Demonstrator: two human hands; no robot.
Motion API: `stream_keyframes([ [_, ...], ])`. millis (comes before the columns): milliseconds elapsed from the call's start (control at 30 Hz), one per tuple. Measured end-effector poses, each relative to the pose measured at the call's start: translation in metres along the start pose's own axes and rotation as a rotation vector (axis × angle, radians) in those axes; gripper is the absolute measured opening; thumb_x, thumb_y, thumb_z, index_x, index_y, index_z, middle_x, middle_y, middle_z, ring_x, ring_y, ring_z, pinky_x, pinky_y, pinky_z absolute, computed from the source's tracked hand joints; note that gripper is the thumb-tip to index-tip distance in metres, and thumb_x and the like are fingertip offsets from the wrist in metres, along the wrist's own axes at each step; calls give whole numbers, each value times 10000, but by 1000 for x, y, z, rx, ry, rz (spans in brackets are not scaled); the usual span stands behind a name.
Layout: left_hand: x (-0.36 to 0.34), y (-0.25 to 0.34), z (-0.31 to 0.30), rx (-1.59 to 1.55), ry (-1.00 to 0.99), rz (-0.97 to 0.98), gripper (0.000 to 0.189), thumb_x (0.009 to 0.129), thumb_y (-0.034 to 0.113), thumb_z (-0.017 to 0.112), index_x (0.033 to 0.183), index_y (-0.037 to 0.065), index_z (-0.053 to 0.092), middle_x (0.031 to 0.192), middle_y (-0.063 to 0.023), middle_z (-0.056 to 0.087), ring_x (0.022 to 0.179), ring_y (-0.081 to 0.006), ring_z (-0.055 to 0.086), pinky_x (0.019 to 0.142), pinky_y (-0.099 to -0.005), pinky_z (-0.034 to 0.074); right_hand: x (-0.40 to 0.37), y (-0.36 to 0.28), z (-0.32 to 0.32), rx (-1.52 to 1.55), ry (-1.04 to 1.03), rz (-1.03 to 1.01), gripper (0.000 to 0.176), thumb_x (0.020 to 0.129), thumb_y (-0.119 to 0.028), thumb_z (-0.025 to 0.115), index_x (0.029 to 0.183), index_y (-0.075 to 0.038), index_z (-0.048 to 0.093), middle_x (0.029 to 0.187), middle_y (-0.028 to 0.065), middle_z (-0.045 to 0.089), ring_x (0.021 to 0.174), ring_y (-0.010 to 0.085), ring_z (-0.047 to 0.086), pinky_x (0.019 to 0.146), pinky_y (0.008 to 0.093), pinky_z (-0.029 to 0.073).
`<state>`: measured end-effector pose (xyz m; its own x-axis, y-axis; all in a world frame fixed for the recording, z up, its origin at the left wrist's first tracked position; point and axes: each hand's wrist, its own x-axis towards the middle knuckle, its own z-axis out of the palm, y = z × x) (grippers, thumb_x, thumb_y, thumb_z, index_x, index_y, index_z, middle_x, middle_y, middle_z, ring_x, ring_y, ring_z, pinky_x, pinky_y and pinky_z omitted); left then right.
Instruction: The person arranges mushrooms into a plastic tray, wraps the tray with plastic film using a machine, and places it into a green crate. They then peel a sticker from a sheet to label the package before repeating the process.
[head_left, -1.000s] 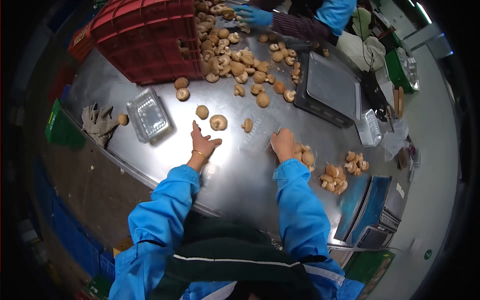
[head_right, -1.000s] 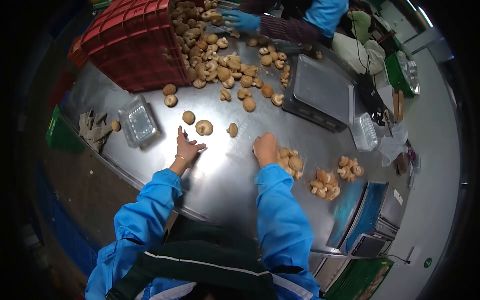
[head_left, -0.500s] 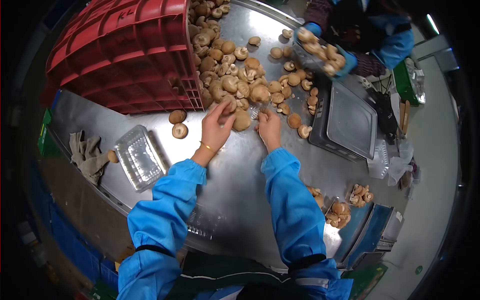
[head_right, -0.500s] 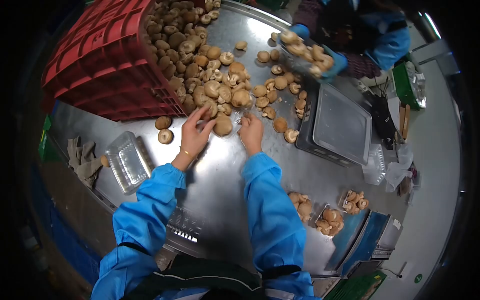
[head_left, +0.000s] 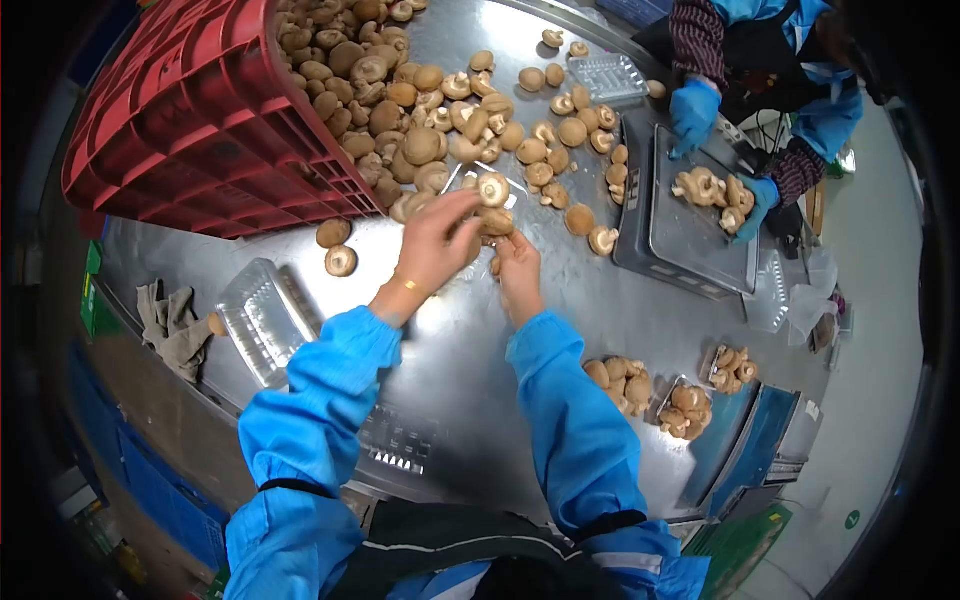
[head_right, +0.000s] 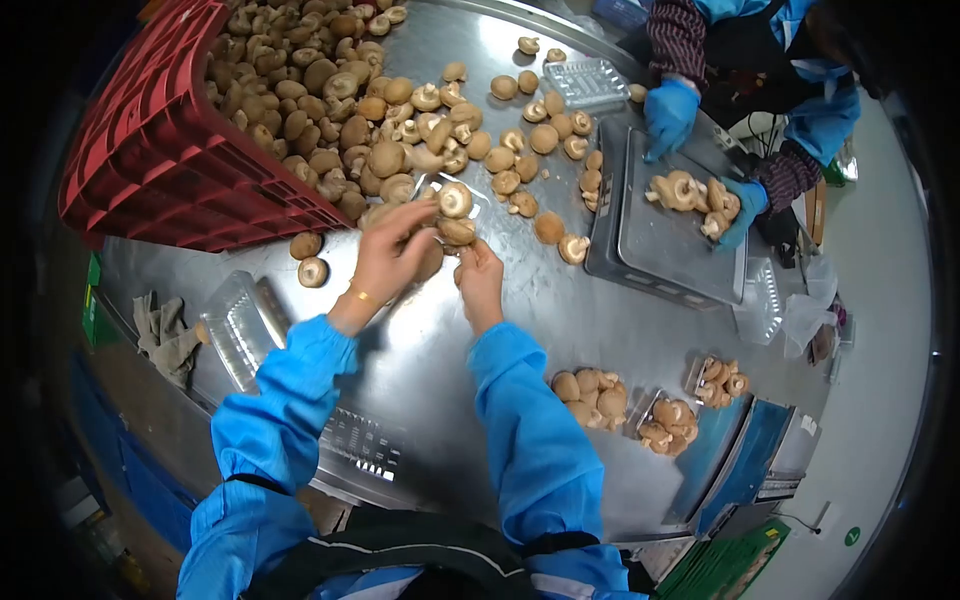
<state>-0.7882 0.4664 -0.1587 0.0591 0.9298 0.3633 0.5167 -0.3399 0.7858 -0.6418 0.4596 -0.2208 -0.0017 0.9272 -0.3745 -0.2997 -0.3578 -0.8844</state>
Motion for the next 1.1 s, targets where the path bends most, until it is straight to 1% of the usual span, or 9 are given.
stream_keyframes([
  [167,-80,-3,-24,-158,367,-313,343,825,62,627,1160,17,569,1177,-136,580,1058,-232,570,883,-326,466,-47,21,5,93,76,77,305,910,20,433,1207,8,503,828,32,591,520,52,409,458,209,327],
  [233,-106,-11,-21,-443,386,-688,377,839,77,629,1202,21,541,1173,-107,569,1043,-182,556,877,-318,467,-65,28,10,156,65,94,263,932,-40,477,1191,-15,519,810,18,584,529,59,410,475,213,331],
  [467,-127,-10,-21,-84,121,-326,322,751,-29,635,1060,57,632,1100,-123,594,1039,-244,578,906,-309,453,-121,45,8,69,135,197,286,903,-72,500,1167,37,512,909,113,624,610,120,560,517,257,450],
  [533,-124,-2,-30,-116,82,-353,345,732,-57,604,1057,54,638,1134,-136,591,1066,-284,574,918,-325,453,-135,40,-7,-230,-223,448,244,900,-160,541,1043,31,589,838,98,645,642,146,612,554,271,496],
  [633,-127,-7,-39,-212,-128,-431,411,730,-48,576,1124,61,613,1250,-157,547,1165,-312,527,965,-339,431,-137,-19,-3,-592,-502,478,253,897,-210,550,899,26,643,725,75,646,597,132,599,540,262,486],
  [733,-131,-1,-46,-167,-98,-434,462,752,-39,594,1199,72,571,1301,-137,506,1171,-252,520,992,-335,412,-88,-39,8,-702,-212,-79,268,880,-221,563,844,29,652,705,111,654,586,184,604,551,307,476],
  [800,-139,-1,-45,-127,-112,-449,533,750,22,669,1258,59,513,1345,-157,451,1188,-258,501,996,-341,409,-44,-54,30,-946,-144,-468,218,872,-163,568,1008,-6,635,775,140,648,688,251,626,637,334,481],
  [900,-144,9,-38,23,-56,-427,810,646,184,828,1325,30,414,1341,-185,429,1218,-286,462,1011,-356,394,18,-39,53,-1203,-175,-805,401,786,-39,573,1185,-44,538,1135,195,553,1008,376,549,844,431,452],
  [1100,-148,23,-19,55,-163,-402,810,600,167,822,1298,43,430,1283,-160,475,1173,-349,459,994,-387,364,71,-24,67,-1145,-190,-793,455,747,21,607,1181,-57,496,1149,196,531,1056,384,515,866,437,434],
])
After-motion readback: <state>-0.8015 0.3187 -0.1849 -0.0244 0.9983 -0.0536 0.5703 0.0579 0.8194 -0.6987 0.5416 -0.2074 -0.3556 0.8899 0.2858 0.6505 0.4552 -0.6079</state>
